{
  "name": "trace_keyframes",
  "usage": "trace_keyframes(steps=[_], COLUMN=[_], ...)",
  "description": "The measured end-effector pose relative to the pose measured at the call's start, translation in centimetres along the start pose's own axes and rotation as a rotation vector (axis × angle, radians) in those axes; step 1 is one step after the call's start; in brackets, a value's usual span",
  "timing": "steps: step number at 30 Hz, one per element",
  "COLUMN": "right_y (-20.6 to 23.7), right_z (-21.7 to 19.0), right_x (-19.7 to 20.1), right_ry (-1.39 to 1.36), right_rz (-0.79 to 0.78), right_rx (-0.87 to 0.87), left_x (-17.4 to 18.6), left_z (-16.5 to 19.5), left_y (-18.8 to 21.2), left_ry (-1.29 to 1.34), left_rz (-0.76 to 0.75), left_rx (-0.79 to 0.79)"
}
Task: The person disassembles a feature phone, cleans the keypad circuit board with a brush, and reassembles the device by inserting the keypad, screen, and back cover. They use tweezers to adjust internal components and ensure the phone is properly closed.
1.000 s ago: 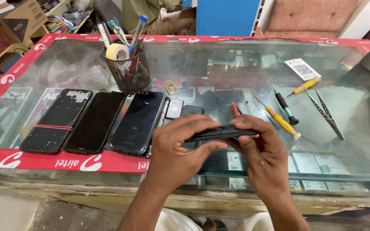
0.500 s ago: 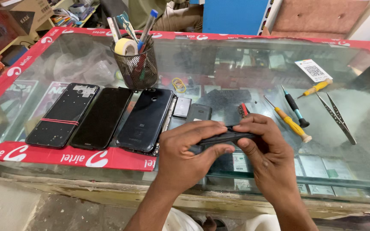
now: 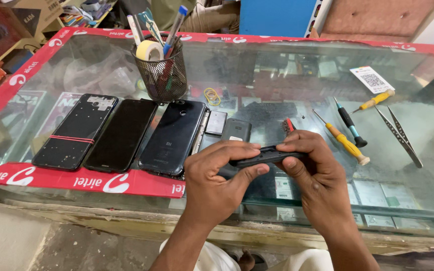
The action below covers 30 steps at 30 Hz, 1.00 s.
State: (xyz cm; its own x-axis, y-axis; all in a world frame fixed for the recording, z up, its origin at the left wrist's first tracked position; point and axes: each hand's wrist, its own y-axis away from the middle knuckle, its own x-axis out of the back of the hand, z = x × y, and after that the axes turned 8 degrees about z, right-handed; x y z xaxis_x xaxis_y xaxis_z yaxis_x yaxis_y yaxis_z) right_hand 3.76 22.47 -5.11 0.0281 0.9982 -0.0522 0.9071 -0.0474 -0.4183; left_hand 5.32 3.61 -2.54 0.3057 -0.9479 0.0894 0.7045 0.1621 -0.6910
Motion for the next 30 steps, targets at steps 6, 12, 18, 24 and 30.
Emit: trace_keyframes(steps=[6, 12, 18, 24, 30], right_y=[0.2, 0.1, -0.2, -0.2, -0.2], right_z=[0.0, 0.2, 0.3, 0.5, -0.2], right_x=[0.1, 0.1, 0.1, 0.2, -0.3], right_ry=[-0.056, -0.041, -0.257, -0.244, -0.092], right_rz=[0.018, -0.015, 0.015, 0.012, 0.037], right_rx=[-0.02, -0.032, -0.145, -0.177, -0.116], left_x=[0.2, 0.3, 0.7, 0.8, 0.7], left_z=[0.3, 0.2, 0.1, -0.3, -0.6], left_y=[-0.1, 0.2, -0.1, 0.3, 0.6], left_ry=[0.037, 0.001, 0.189, 0.101, 0.082], left_rz=[-0.028, 0.022, -0.038, 0.017, 0.038], left_rx=[-0.004, -0.004, 0.134, -0.027, 0.069])
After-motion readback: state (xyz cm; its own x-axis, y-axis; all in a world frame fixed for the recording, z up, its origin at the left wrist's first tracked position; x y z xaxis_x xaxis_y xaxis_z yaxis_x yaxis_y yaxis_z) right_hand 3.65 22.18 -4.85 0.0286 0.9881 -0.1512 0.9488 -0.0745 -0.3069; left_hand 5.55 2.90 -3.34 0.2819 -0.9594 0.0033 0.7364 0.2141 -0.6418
